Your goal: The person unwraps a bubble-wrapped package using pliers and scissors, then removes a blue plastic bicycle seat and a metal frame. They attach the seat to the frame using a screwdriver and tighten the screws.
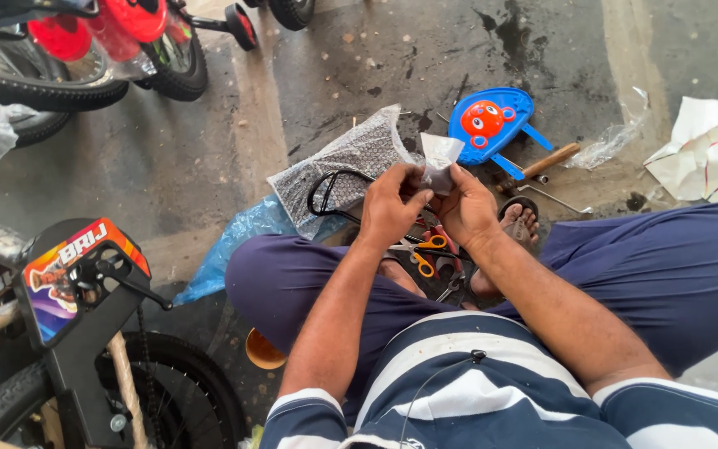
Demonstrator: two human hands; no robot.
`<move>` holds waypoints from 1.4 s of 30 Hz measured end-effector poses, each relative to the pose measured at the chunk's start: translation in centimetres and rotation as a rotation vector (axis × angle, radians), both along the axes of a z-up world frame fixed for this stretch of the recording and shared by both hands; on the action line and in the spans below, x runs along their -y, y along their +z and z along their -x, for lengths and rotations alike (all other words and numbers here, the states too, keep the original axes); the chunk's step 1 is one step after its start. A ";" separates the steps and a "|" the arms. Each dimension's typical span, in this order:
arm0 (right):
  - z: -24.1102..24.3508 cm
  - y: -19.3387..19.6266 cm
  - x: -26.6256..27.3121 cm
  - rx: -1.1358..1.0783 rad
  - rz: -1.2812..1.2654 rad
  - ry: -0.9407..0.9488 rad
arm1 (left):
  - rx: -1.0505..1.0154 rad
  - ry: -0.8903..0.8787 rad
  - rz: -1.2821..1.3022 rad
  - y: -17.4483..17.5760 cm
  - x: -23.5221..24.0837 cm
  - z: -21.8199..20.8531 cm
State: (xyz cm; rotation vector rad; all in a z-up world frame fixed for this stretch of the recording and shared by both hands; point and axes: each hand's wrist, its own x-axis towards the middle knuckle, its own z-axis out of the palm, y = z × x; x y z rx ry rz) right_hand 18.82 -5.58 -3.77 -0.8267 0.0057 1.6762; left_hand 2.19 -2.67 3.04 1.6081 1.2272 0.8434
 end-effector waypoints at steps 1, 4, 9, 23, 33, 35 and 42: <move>0.0 -0.1 -0.1 -0.012 -0.007 -0.001 | -0.024 -0.009 -0.056 -0.1 0.1 -0.1; 0.0 -0.6 0.0 -0.035 -0.019 -0.001 | -0.067 -0.015 -0.164 -0.3 0.3 -0.4; -0.1 -1.1 -0.1 -0.039 0.002 0.007 | -0.218 0.002 -0.286 -0.5 0.0 -0.5; -0.4 -2.9 -0.7 0.028 0.071 -0.028 | -0.087 0.011 -0.022 -0.7 -0.8 -0.4; -0.4 -3.9 -0.4 0.053 0.068 0.026 | -0.009 0.033 0.064 -2.3 -1.3 0.1; -0.4 -4.0 -0.3 0.083 0.057 0.075 | 0.031 0.018 0.148 -2.6 -1.3 0.1; -4.7 0.5 -0.7 0.774 -0.085 0.271 | 0.014 -0.005 0.227 -1.9 -1.2 0.0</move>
